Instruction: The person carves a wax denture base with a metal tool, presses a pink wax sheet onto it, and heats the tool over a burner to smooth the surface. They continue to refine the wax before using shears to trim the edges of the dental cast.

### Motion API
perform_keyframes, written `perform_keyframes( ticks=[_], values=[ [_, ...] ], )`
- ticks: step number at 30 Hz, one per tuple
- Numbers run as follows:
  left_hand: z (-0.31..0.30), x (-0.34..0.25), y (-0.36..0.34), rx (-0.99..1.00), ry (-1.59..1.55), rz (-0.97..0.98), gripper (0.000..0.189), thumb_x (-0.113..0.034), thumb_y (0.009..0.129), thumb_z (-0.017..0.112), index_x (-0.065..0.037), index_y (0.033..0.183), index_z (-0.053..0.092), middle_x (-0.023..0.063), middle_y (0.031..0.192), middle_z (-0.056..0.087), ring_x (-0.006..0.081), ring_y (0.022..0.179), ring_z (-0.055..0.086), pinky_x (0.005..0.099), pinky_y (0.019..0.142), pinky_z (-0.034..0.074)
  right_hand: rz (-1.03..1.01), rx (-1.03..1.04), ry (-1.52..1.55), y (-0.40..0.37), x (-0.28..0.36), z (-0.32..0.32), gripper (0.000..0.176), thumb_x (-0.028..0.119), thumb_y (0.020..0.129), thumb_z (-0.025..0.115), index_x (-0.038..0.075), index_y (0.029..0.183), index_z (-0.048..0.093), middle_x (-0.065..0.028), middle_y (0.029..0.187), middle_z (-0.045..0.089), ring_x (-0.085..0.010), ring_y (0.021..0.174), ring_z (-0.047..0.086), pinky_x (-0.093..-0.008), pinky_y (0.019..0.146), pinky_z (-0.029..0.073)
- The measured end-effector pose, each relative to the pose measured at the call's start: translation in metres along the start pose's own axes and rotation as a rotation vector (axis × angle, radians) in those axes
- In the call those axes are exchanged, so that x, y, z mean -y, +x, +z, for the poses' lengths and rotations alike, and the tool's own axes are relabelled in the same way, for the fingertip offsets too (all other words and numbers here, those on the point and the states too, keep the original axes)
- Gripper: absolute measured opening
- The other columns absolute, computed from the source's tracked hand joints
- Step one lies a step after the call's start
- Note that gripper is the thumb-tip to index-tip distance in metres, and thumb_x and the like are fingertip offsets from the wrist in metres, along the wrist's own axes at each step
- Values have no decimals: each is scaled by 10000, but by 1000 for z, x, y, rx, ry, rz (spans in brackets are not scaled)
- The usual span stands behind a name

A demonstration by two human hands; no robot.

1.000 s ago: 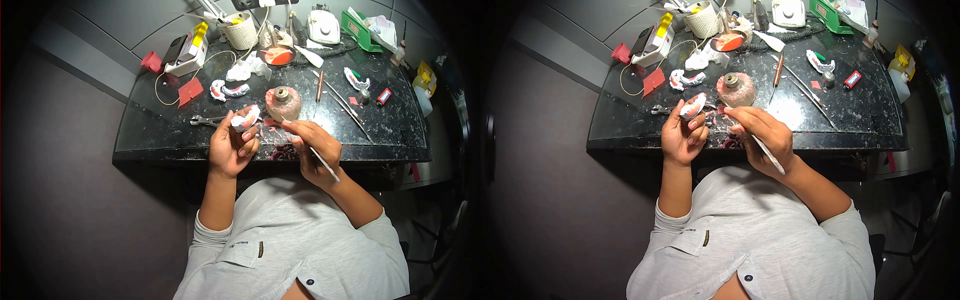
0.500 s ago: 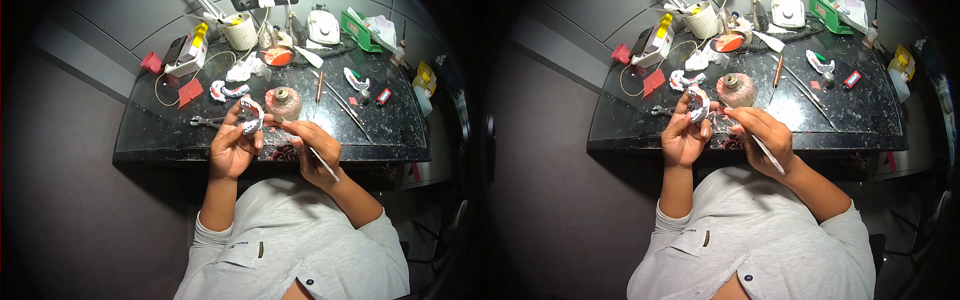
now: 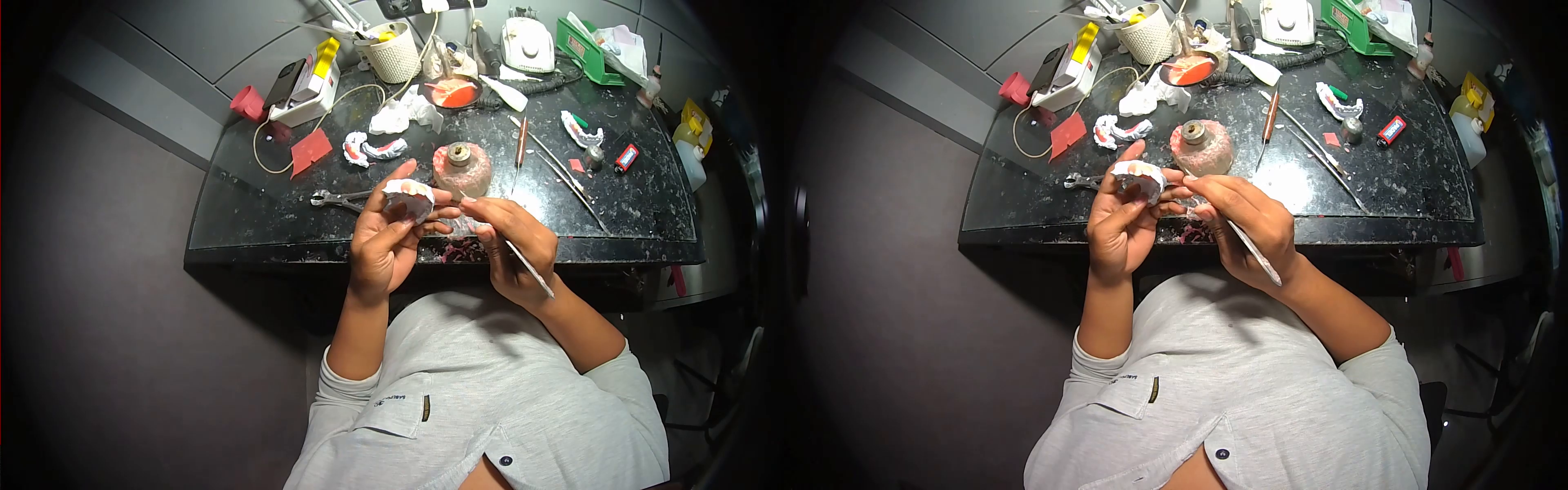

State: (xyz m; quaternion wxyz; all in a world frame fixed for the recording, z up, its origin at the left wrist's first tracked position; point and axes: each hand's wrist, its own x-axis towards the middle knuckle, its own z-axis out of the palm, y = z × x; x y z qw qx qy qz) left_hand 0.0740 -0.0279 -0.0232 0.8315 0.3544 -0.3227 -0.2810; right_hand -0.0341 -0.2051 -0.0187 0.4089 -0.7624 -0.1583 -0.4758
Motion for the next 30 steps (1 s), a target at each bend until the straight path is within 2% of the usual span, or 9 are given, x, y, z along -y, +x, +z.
perform_keyframes(
  ticks=[9, 13, 16, 19, 22, 23, 26, 27, 30],
  values=[
    [2, 3, -1, -33, 152, 50, 639, 10, 945, 422, 62, 1565, 278, 352, 1303, 597, 425, 1158, 662, 496, 989, 571, 3, 11, -5, 0, 0, -1, 200, 34, 977, 655, -46, 1158, 685, -195, 1034, 736, -312, 858, 747, -350, 729, 594],
    [4, 1, 0, -39, 95, 39, 646, 28, 922, 395, 61, 1561, 301, 327, 1273, 624, 417, 1172, 663, 458, 988, 574, -8, 21, -13, -1, 0, -1, 225, 10, 963, 660, -44, 1180, 686, -195, 1030, 741, -319, 868, 750, -359, 738, 595],
    [3, 2, -1, -28, 4, 22, 573, -105, 1024, 419, 75, 1553, 291, 315, 1255, 630, 421, 1163, 666, 470, 968, 584, 5, 31, -3, -1, -1, -1, 245, 1, 955, 666, -42, 1196, 686, -195, 1029, 746, -320, 870, 754, -361, 740, 595],
    [2, 3, 0, -16, -51, 34, 676, -446, 1106, 377, 84, 1522, 326, 288, 1250, 638, 424, 1162, 667, 478, 941, 596, 7, 31, 4, -2, -1, -1, 256, -4, 951, 669, -40, 1203, 687, -194, 1032, 750, -317, 871, 758, -359, 740, 595],
    [4, 3, -2, -29, 94, 58, 633, -405, 1112, 379, 84, 1513, 345, 282, 1260, 636, 427, 1171, 663, 478, 935, 601, 2, 41, -6, 0, 0, -1, 262, -8, 948, 671, -39, 1208, 687, -192, 1046, 753, -312, 877, 760, -353, 745, 596],
    [2, 1, -4, -15, 127, 40, 675, -419, 1095, 429, 80, 1532, 309, 271, 1309, 612, 431, 1189, 646, 536, 993, 561, 15, 36, -11, 0, 0, -1, 266, -7, 949, 671, -40, 1212, 685, -192, 1049, 754, -308, 882, 760, -353, 749, 595],
    [12, 3, -2, 48, 239, 134, 650, -353, 1085, 490, 93, 1528, 324, 270, 1354, 588, 416, 1267, 608, 474, 1047, 530, 61, 8, 23, -4, 2, 1, 262, -4, 949, 674, -34, 1209, 691, -190, 1069, 751, -295, 905, 759, -349, 765, 597],
    [10, 2, -4, 90, 236, 96, 686, -342, 1070, 531, 94, 1542, 293, 263, 1440, 518, 397, 1357, 534, 476, 1113, 467, 89, -21, 66, -4, 2, 1, 254, -2, 949, 676, -27, 1201, 699, -188, 1085, 747, -286, 923, 758, -346, 778, 598],
    [13, 6, -7, 89, 297, 93, 696, -336, 1068, 535, 92, 1549, 270, 259, 1495, 455, 375, 1411, 477, 481, 1144, 432, 14, -2, 66, 3, 5, -7, 237, -5, 942, 682, -9, 1176, 719, -178, 1127, 735, -275, 968, 752, -339, 811, 602]
  ],
)
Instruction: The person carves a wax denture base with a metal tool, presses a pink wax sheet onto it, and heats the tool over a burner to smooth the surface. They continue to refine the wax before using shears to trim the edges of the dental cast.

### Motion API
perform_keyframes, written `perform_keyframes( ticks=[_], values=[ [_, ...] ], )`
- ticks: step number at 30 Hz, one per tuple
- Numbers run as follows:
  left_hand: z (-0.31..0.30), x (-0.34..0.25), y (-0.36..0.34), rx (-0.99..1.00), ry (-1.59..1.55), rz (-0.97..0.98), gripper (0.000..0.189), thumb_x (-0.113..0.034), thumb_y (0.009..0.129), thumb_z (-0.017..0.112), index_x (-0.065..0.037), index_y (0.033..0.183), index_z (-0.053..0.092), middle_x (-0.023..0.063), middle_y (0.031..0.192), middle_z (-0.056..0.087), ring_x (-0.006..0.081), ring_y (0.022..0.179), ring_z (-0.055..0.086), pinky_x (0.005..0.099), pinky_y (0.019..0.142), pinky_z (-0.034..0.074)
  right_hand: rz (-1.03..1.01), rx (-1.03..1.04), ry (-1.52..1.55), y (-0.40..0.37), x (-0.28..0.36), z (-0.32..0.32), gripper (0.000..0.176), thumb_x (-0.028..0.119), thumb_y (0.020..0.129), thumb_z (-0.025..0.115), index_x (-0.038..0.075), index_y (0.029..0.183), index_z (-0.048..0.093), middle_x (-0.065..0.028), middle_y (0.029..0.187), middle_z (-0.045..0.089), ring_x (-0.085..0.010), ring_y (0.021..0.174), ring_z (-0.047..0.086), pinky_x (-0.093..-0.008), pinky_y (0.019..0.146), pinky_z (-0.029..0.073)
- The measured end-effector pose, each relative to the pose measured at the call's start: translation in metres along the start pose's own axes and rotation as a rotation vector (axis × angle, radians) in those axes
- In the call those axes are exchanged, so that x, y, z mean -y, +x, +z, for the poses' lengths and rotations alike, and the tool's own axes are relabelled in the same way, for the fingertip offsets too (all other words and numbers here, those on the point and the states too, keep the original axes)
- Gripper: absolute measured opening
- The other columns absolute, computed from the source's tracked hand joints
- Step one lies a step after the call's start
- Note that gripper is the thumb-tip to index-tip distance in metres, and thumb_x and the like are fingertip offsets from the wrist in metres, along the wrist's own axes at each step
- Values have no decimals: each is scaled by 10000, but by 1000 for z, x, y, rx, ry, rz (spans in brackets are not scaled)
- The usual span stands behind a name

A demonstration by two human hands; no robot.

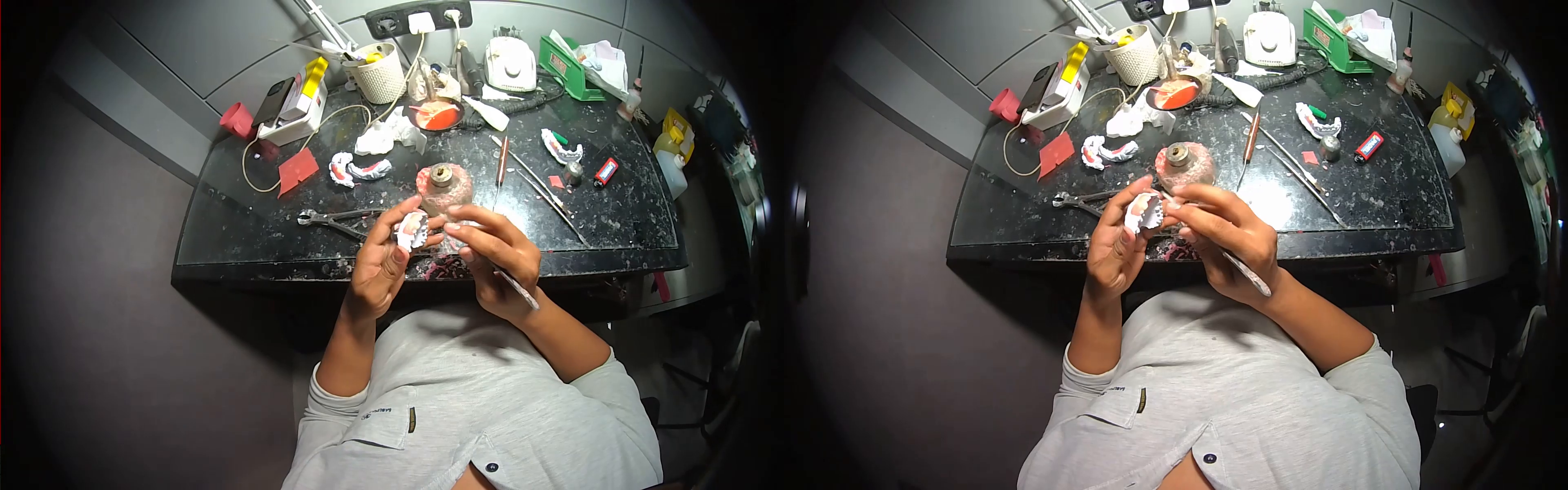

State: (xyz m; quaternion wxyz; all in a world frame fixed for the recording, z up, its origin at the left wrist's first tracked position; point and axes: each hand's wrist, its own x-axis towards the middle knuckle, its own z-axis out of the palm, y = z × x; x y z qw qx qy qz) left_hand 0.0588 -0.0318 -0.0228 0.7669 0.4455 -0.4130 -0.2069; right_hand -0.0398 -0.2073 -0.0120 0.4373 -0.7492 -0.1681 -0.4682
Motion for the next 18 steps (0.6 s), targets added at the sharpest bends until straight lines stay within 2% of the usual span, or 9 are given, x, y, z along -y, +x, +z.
perform_keyframes(
  ticks=[1, 2, 4, 11, 18],
  values=[
    [-3, -1, 0, 78, 15, -20, 663, -302, 1081, 510, 94, 1549, 255, 248, 1521, 415, 344, 1432, 451, 454, 1183, 377, 30, -47, 121, -1, 0, 5, 235, 3, 931, 697, 13, 1163, 734, -167, 1155, 723, -273, 1001, 745, -338, 839, 603],
    [-2, -2, -1, 78, 13, -20, 663, -302, 1081, 510, 94, 1549, 255, 248, 1521, 415, 344, 1432, 451, 454, 1183, 377, 31, -45, 120, -1, -1, 4, 235, 3, 931, 697, 13, 1163, 734, -167, 1155, 723, -273, 1001, 745, -338, 839, 603],
    [1, -5, -3, 33, 5, -127, 667, -263, 1049, 539, 113, 1529, 270, 227, 1476, 471, 284, 1385, 494, 434, 1174, 375, -14, 34, 73, -2, -2, -1, 227, 15, 922, 711, 16, 1148, 736, -161, 1151, 726, -274, 1012, 743, -344, 844, 604],
    [2, -7, -5, 42, -46, -186, 695, -336, 1008, 503, 99, 1508, 296, 224, 1456, 488, 274, 1366, 508, 415, 1154, 396, 45, 69, 96, 0, 0, 1, 171, 25, 918, 727, 2, 1087, 737, -138, 1100, 750, -287, 997, 745, -346, 851, 603],
    [2, -10, -6, 30, -45, -209, 689, -336, 1010, 493, 98, 1508, 296, 225, 1456, 487, 271, 1364, 512, 414, 1147, 408, 57, 76, 89, 2, 2, 3, 153, 21, 919, 726, 3, 1070, 741, -135, 1065, 758, -280, 1007, 748, -339, 854, 603]
  ],
)
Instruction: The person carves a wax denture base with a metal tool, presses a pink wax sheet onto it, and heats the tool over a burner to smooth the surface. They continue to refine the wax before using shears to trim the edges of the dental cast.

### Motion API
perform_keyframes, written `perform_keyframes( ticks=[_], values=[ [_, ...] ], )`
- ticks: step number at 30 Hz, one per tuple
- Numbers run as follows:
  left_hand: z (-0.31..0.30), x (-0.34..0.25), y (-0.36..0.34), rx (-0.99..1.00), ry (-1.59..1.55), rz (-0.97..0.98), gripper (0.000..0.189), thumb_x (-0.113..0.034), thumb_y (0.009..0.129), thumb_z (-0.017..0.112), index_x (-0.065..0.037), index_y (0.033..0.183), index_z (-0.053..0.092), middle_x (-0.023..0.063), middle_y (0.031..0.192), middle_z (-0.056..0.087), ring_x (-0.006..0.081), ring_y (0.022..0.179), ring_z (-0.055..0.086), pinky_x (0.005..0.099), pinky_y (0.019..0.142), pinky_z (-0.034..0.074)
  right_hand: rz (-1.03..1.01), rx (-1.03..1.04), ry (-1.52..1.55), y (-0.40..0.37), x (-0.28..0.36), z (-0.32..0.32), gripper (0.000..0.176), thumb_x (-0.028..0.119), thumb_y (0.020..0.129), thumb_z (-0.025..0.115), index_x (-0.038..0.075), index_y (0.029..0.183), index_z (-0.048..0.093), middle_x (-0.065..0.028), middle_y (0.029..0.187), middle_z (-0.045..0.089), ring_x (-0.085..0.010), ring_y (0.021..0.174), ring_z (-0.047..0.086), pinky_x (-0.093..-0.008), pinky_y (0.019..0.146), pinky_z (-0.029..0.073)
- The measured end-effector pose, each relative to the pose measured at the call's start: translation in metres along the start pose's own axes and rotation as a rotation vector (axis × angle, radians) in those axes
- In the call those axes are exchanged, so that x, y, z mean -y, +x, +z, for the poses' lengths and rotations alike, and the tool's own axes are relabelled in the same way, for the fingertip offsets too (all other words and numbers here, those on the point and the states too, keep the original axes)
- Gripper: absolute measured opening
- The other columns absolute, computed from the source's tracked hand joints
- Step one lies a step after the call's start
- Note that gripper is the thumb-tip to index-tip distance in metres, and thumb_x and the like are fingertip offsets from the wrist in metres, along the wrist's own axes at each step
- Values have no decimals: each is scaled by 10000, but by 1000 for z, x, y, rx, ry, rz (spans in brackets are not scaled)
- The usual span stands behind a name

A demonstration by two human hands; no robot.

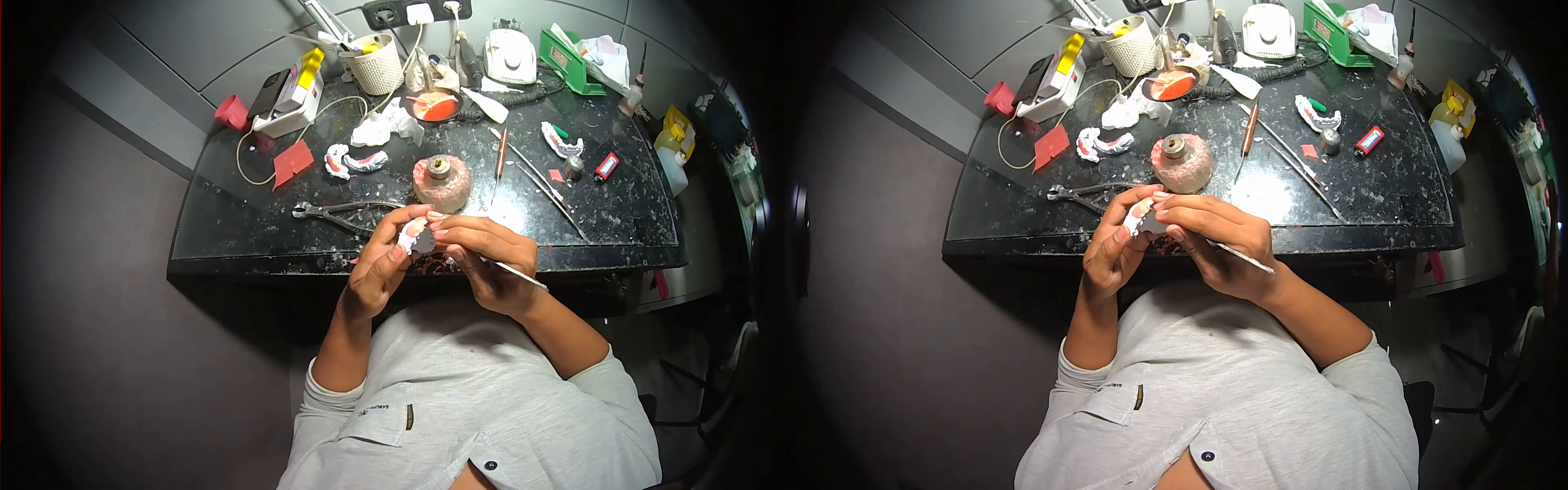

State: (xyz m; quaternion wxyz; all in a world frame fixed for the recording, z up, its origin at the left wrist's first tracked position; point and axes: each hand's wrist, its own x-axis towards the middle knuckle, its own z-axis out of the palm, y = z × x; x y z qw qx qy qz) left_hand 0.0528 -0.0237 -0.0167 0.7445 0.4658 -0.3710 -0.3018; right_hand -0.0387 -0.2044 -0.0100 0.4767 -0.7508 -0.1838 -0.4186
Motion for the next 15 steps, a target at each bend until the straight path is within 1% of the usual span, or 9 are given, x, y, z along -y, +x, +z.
perform_keyframes(
  ticks=[6, 9, 11, 15],
  values=[
    [0, 0, -1, -15, -1, -6, 682, -327, 1015, 486, 97, 1513, 292, 221, 1454, 490, 261, 1351, 523, 395, 1141, 412, 14, 34, 25, 0, 0, -2, 147, 4, 917, 720, 0, 1062, 742, -129, 1065, 761, -276, 1019, 747, -340, 875, 599],
    [-1, 1, 0, -4, 37, 14, 680, -325, 1015, 486, 98, 1513, 295, 222, 1451, 494, 258, 1347, 526, 384, 1143, 407, 44, 0, 37, -1, -1, -2, 145, -5, 917, 715, -3, 1059, 743, -130, 1058, 763, -280, 1017, 748, -342, 881, 596],
    [-1, 1, 0, 2, 29, 16, 679, -324, 1013, 487, 99, 1511, 301, 222, 1446, 500, 254, 1345, 525, 380, 1144, 404, 25, 38, 39, 1, 1, -3, 144, -13, 917, 711, -7, 1057, 742, -134, 1051, 764, -286, 1009, 748, -348, 882, 594],
    [0, 0, 0, 2, 42, 20, 680, -325, 1012, 490, 100, 1510, 306, 221, 1443, 504, 251, 1345, 525, 380, 1143, 404, 56, 4, 70, 0, -2, -3, 141, -20, 918, 707, -16, 1054, 740, -135, 1044, 765, -288, 1005, 748, -354, 888, 590]
  ],
)
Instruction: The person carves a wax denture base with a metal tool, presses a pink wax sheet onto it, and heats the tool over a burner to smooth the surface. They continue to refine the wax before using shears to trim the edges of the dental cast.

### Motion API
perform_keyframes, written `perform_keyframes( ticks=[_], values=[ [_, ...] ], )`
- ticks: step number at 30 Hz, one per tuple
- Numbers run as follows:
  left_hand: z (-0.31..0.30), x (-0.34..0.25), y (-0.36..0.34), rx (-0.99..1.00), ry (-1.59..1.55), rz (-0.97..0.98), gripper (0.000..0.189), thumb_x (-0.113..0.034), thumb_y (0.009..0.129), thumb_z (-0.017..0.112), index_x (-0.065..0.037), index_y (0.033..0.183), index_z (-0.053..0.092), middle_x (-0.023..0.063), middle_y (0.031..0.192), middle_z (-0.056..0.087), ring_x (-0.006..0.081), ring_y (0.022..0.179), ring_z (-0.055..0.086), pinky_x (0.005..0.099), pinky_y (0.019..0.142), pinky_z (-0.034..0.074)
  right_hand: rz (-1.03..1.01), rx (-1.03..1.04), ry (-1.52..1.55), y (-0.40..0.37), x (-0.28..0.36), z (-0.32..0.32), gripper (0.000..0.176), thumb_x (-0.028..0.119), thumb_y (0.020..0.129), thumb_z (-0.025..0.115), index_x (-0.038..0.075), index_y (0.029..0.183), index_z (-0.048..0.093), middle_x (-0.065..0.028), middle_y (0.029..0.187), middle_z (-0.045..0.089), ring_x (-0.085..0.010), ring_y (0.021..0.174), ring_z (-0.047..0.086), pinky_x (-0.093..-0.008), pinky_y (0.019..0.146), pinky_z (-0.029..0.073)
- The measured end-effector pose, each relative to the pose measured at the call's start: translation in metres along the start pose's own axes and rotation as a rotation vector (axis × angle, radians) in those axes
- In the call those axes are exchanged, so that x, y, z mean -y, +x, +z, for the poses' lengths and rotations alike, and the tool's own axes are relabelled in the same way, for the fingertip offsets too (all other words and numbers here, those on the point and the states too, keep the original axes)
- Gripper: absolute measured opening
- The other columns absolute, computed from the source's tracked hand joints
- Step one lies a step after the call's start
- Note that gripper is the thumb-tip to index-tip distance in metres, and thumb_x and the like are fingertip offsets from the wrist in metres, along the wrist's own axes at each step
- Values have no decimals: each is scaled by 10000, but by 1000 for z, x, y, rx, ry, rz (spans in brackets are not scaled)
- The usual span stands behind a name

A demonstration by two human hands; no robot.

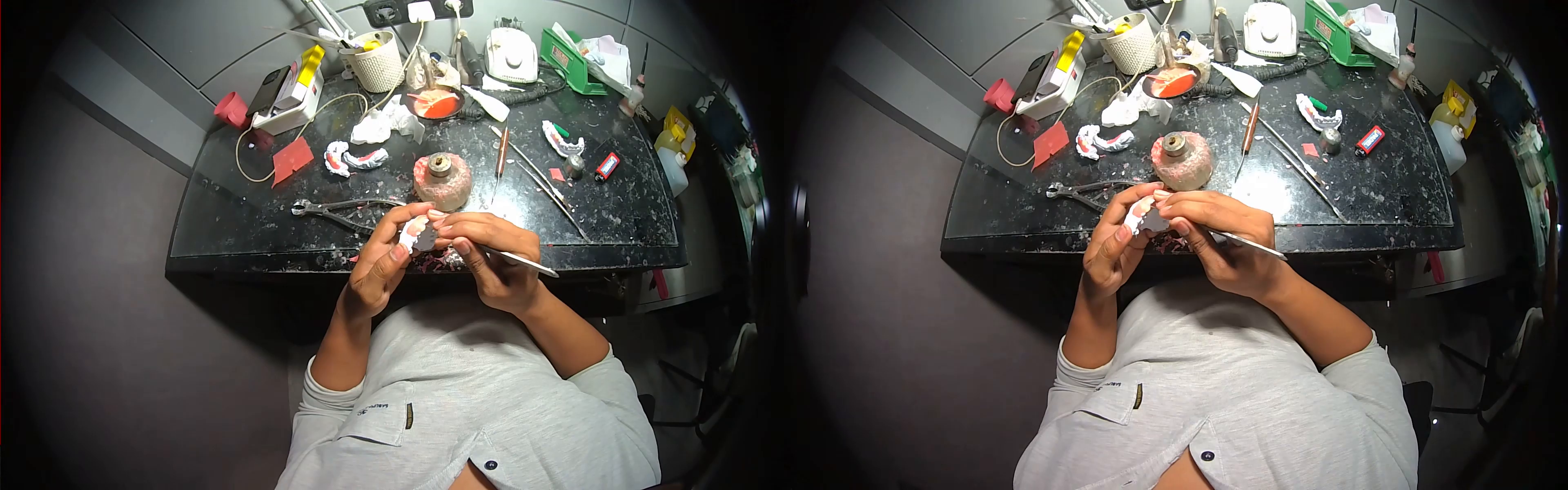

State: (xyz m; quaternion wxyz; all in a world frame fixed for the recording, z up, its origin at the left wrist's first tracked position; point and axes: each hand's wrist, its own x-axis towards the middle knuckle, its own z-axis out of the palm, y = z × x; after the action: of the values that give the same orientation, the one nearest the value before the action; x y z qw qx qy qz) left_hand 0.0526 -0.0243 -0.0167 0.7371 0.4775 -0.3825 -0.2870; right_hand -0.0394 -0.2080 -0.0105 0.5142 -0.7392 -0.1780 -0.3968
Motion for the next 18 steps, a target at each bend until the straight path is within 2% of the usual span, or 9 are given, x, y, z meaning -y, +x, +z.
perform_keyframes(
  ticks=[15, 18],
  values=[
    [-4, 2, 0, 10, 31, 18, 676, -315, 1010, 487, 106, 1510, 315, 221, 1448, 505, 252, 1353, 518, 379, 1158, 382, 20, 15, 53, 3, -1, -2, 110, -28, 936, 669, -51, 1019, 737, -161, 1002, 766, -287, 962, 754, -360, 880, 587],
    [-7, 4, -2, -10, 75, -47, 673, -316, 1021, 479, 109, 1515, 310, 221, 1447, 507, 253, 1356, 515, 382, 1160, 377, 48, -8, 108, 2, -2, -1, 114, -32, 936, 665, -56, 1022, 736, -167, 995, 766, -284, 952, 755, -352, 864, 591]
  ],
)
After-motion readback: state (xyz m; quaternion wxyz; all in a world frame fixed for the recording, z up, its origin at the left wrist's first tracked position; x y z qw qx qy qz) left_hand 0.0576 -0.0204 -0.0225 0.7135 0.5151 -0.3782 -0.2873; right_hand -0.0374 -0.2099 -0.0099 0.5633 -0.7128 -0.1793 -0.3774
